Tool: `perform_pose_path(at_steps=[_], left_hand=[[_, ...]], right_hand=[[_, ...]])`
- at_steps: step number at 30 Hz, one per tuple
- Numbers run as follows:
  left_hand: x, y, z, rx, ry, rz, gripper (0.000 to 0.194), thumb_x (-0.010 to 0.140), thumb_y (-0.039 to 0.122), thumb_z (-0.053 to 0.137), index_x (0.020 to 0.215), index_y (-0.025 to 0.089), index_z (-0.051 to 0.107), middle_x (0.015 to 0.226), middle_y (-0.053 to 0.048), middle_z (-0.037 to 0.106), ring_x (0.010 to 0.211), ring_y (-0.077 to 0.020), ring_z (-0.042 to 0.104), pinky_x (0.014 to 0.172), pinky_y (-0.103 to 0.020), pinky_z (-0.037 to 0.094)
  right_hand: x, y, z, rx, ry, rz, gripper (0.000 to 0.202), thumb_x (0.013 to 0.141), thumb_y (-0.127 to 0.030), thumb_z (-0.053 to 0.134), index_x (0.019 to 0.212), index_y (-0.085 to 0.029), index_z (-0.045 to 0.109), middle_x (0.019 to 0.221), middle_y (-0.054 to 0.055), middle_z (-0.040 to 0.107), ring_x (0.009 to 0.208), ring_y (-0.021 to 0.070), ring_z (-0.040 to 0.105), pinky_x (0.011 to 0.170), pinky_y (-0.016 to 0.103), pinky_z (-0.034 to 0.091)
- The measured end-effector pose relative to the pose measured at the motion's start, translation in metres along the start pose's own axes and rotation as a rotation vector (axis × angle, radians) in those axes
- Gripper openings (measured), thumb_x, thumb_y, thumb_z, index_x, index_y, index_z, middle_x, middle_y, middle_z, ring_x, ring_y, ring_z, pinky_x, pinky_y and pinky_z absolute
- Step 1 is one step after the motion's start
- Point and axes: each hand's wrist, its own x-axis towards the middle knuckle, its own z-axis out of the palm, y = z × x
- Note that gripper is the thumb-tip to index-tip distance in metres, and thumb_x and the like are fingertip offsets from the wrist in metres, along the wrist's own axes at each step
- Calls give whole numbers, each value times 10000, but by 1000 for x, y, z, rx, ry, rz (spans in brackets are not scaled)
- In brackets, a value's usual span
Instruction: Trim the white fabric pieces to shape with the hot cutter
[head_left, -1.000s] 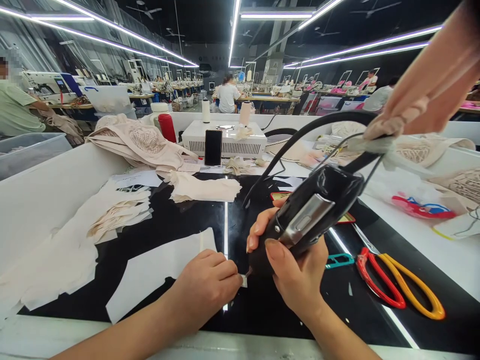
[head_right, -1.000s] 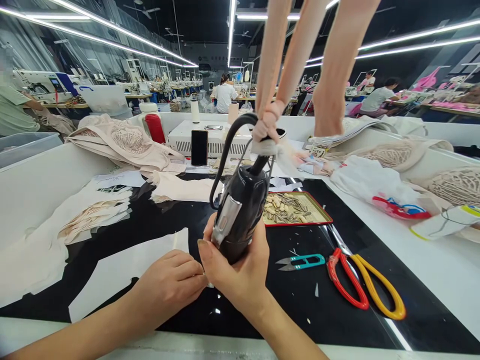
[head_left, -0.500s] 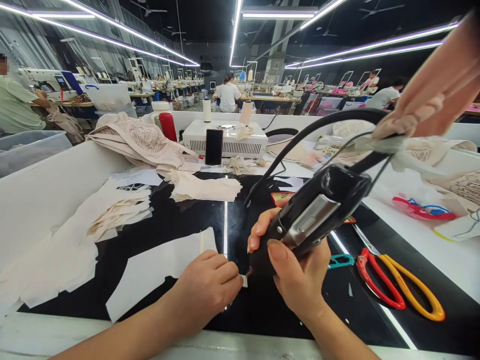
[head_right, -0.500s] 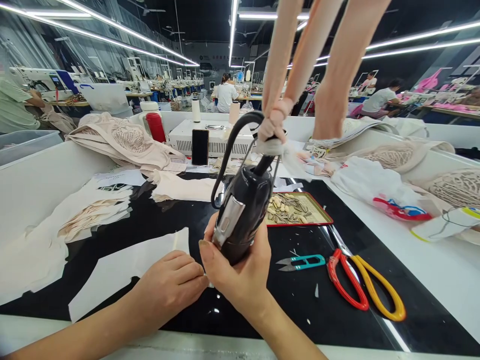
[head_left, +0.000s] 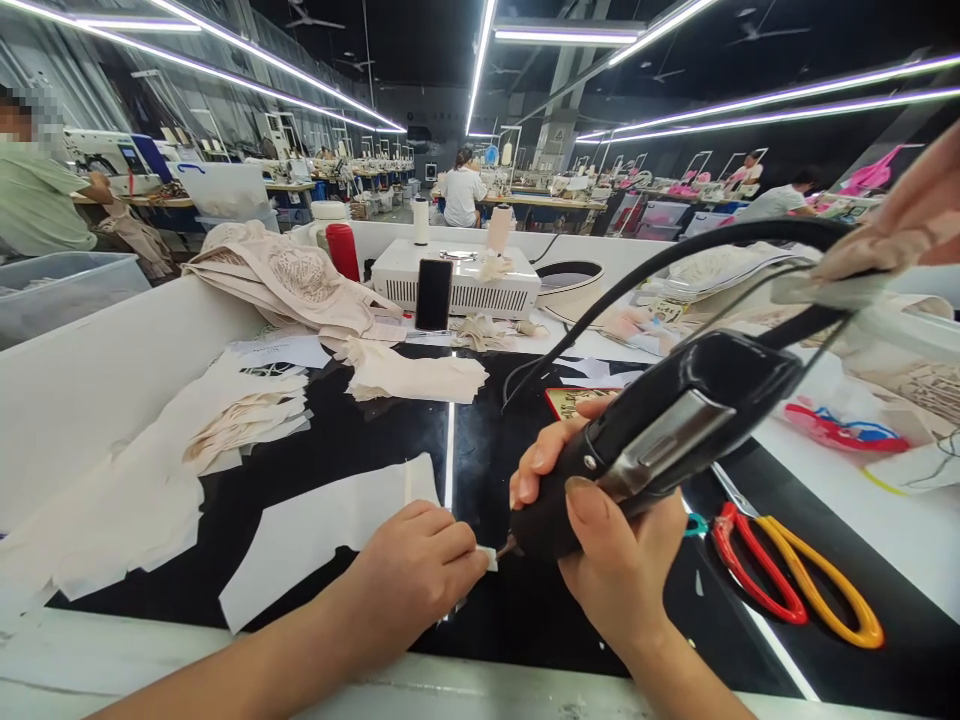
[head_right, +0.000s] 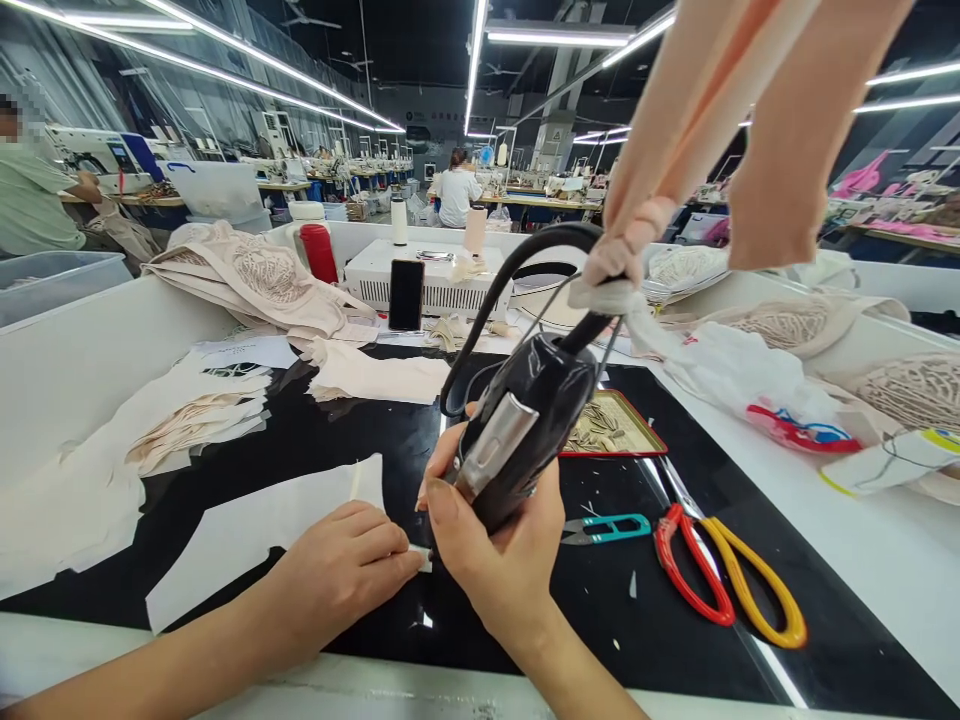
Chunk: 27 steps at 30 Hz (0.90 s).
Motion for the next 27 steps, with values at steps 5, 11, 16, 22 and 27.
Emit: perform_pose_path(at_steps=[5, 11, 16, 22, 27], left_hand=[[0, 2, -1, 6, -22, 2, 114, 1070, 90, 558, 1038, 151, 649, 849, -1, 632, 747, -187, 556, 714, -359, 433], [-1, 1, 2, -6, 7, -2, 118, 1061, 81, 566, 1084, 151, 658, 872, -5, 653, 754, -191, 561, 706, -362, 435], [1, 2, 3, -13, 13, -3, 110, 1056, 77, 573, 1067, 151, 653, 873, -4, 654, 763, -188, 568, 708, -360, 445], [-3, -1, 0, -17, 9, -29, 122, 1068, 87, 560, 1063, 174, 646, 888, -4, 665, 784, -183, 581, 735, -354, 461], [-9, -7, -3, 8, 16, -43, 176, 1063, 52, 535, 1009, 183, 641, 864, -3, 662, 767, -175, 591, 729, -337, 452]], right_hand=[[-5, 1, 0, -6, -7, 4, 387, 916, -405, 832, 1200, -288, 597, 845, -31, 678, 598, 138, 642, 545, 278, 573], [-6, 2, -1, -4, -21, 13, 384, 922, -411, 825, 1204, -296, 591, 848, -31, 680, 603, 144, 652, 548, 279, 568], [-8, 1, -2, -11, -34, 4, 351, 944, -375, 806, 1211, -293, 593, 851, -32, 676, 610, 135, 647, 569, 282, 573], [-9, 1, -2, -37, -24, 11, 354, 942, -364, 805, 1208, -284, 587, 843, -26, 665, 627, 149, 650, 567, 297, 580], [-9, -1, -7, -40, -24, 4, 374, 927, -374, 810, 1221, -294, 593, 847, -21, 672, 616, 158, 651, 548, 302, 572]])
